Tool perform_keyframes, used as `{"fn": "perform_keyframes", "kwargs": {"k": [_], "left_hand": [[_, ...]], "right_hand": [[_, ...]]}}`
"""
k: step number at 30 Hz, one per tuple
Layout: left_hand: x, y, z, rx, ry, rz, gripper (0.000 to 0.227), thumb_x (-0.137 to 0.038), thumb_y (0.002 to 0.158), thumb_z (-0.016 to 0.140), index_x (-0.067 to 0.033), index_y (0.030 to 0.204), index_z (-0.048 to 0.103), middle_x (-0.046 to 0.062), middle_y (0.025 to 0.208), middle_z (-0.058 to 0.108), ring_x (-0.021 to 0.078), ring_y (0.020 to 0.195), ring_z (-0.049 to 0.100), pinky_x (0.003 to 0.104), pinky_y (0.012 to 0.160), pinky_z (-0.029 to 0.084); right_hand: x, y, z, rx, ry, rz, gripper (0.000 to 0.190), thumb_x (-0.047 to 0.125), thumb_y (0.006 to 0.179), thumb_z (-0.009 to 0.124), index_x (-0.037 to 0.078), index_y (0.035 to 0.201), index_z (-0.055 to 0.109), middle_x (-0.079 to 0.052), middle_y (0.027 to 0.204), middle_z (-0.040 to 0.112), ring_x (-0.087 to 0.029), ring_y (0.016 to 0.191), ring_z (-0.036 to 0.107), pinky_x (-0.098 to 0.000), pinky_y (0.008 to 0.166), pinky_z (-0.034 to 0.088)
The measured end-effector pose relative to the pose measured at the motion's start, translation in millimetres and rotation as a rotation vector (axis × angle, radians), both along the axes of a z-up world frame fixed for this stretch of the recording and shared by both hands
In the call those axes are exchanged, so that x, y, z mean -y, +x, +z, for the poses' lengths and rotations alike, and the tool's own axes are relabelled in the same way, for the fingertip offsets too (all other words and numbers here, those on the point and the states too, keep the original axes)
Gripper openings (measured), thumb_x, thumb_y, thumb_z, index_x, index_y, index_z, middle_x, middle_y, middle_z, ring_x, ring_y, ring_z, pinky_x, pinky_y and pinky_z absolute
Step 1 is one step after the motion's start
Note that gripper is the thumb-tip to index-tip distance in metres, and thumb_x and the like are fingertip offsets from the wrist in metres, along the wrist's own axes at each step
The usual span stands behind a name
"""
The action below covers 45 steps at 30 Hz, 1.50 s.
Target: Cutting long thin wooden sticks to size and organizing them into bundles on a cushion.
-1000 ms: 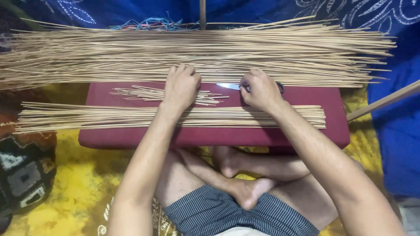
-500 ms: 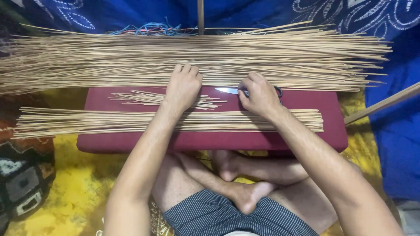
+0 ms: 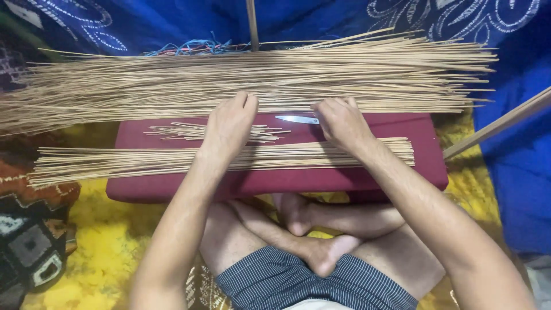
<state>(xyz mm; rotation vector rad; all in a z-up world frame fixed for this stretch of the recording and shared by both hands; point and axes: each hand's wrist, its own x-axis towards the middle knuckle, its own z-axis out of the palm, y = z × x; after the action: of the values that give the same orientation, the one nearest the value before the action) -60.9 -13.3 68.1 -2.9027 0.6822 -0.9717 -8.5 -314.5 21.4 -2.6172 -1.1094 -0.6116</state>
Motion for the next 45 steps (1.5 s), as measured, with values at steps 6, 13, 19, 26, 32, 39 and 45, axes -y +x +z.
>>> {"fn": "perform_keyframes", "kwargs": {"k": [6, 13, 19, 26, 32, 39, 45], "left_hand": [[-10.7, -32.7, 21.9, -0.014, 0.055, 0.029, 0.015, -0.012, 0.092, 0.070, -0.0172, 0.100, 0.058, -0.001, 0.088, 0.054, 0.0210, 0.075, 0.067, 0.035, 0.067, 0.050], [64.9, -43.8, -0.1, -0.043, 0.008, -0.102, 0.015, -0.009, 0.087, 0.070, -0.0182, 0.098, 0.065, -0.002, 0.084, 0.060, 0.0204, 0.076, 0.068, 0.035, 0.065, 0.049], [66.1, -54.2, -7.9, -0.015, -0.046, -0.185, 0.011, -0.011, 0.092, 0.066, -0.0192, 0.098, 0.068, -0.003, 0.080, 0.058, 0.0186, 0.074, 0.068, 0.033, 0.063, 0.051], [33.1, -71.3, -7.2, -0.063, -0.051, -0.095, 0.007, -0.017, 0.092, 0.071, -0.0223, 0.098, 0.069, -0.004, 0.079, 0.059, 0.0176, 0.078, 0.068, 0.032, 0.068, 0.051], [91.7, -71.0, -11.0, -0.043, -0.110, -0.181, 0.006, -0.020, 0.091, 0.071, -0.0227, 0.096, 0.071, -0.004, 0.077, 0.058, 0.0177, 0.074, 0.067, 0.032, 0.065, 0.052], [86.7, -59.9, -11.0, -0.029, -0.147, -0.167, 0.006, -0.018, 0.095, 0.070, -0.0244, 0.094, 0.070, -0.004, 0.077, 0.055, 0.0177, 0.073, 0.067, 0.030, 0.064, 0.053], [113.9, -56.9, -11.0, -0.080, -0.148, -0.175, 0.007, -0.018, 0.091, 0.073, -0.0209, 0.092, 0.067, -0.002, 0.077, 0.057, 0.0204, 0.074, 0.067, 0.033, 0.066, 0.054]], "right_hand": [[50.8, -22.3, 9.4, 0.048, -0.096, -0.081, 0.011, 0.019, 0.098, 0.062, 0.018, 0.109, 0.063, -0.001, 0.089, 0.058, -0.025, 0.091, 0.068, -0.0410, 0.081, 0.048], [19.7, -60.7, 25.4, 0.073, -0.035, -0.070, 0.006, 0.021, 0.099, 0.062, 0.018, 0.104, 0.064, 0.000, 0.089, 0.058, -0.024, 0.089, 0.066, -0.0396, 0.079, 0.047], [44.6, -84.9, 33.8, 0.104, -0.043, -0.067, 0.008, 0.023, 0.100, 0.060, 0.017, 0.104, 0.064, 0.001, 0.084, 0.055, -0.023, 0.084, 0.066, -0.0382, 0.076, 0.048], [109.2, -87.0, 7.5, 0.003, -0.050, -0.221, 0.014, 0.025, 0.103, 0.060, 0.016, 0.109, 0.069, -0.003, 0.085, 0.058, -0.026, 0.086, 0.067, -0.0409, 0.077, 0.050], [65.8, -104.9, 23.8, 0.003, 0.010, -0.144, 0.011, 0.023, 0.100, 0.062, 0.016, 0.106, 0.069, -0.004, 0.083, 0.058, -0.028, 0.083, 0.066, -0.0418, 0.072, 0.050], [137.8, -96.1, 37.9, -0.088, -0.006, -0.154, 0.021, 0.012, 0.096, 0.064, 0.012, 0.117, 0.071, -0.010, 0.091, 0.063, -0.034, 0.089, 0.067, -0.0458, 0.077, 0.052], [178.0, -88.6, 29.8, -0.240, 0.171, -0.160, 0.012, 0.004, 0.093, 0.071, 0.003, 0.105, 0.076, -0.016, 0.091, 0.074, -0.038, 0.091, 0.073, -0.0459, 0.082, 0.057]]}}
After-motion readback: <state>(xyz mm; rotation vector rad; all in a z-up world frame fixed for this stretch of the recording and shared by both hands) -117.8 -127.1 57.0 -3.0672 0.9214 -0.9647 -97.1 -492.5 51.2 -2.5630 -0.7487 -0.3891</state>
